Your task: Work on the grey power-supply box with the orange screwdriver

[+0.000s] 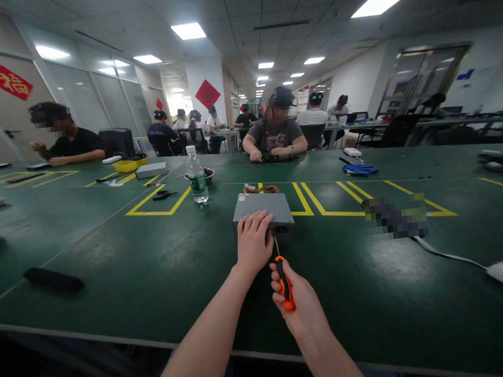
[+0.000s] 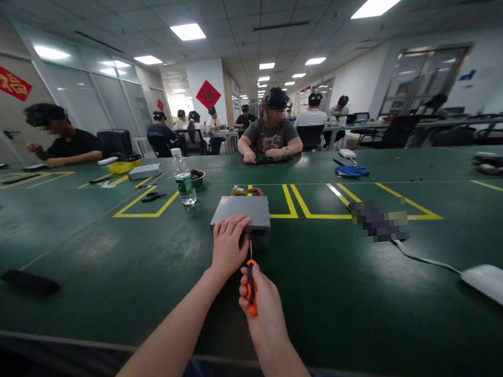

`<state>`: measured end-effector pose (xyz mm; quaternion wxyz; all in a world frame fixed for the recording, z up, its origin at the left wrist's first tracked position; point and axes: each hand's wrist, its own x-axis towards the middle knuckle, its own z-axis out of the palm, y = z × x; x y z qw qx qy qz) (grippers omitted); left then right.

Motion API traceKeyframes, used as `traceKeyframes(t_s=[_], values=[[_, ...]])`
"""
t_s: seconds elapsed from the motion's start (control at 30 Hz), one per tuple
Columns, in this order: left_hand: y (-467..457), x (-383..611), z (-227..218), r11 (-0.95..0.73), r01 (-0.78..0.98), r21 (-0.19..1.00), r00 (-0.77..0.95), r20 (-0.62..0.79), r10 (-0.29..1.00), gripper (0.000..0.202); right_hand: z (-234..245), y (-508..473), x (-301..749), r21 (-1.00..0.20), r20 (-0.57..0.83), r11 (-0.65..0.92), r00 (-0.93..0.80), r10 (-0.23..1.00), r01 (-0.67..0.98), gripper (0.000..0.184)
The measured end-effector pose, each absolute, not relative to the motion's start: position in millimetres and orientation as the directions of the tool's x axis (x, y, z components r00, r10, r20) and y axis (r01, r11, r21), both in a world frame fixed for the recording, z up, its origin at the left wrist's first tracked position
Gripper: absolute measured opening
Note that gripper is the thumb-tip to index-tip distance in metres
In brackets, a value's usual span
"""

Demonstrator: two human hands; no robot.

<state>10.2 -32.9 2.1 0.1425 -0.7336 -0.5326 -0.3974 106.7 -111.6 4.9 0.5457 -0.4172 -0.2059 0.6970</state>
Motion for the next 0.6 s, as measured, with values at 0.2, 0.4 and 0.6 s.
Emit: traceKeyframes(t_s=[0.2,0.4,0.6], values=[[-32.9,10.6,1.7,-0.396,0.891,0.221,0.118,0.730,0.673,0.038,0.9,-109.2,99.6,-0.675,-0.372,-0.305,-0.047,0.927,-0.672,0.019],[-32.9,10.1,1.8,-0.395,0.893,0.213,0.122,0.732,0.671,0.037,1.8,-109.5,99.4,-0.614,-0.382,-0.319,-0.082,0.921,-0.722,0.014],[-30.3,10.6,-0.6,-0.397,0.889,0.230,0.100,0.747,0.658,0.037,2.5,-107.5,98.5,-0.578,-0.399,-0.323,-0.086,0.913,-0.749,0.014]])
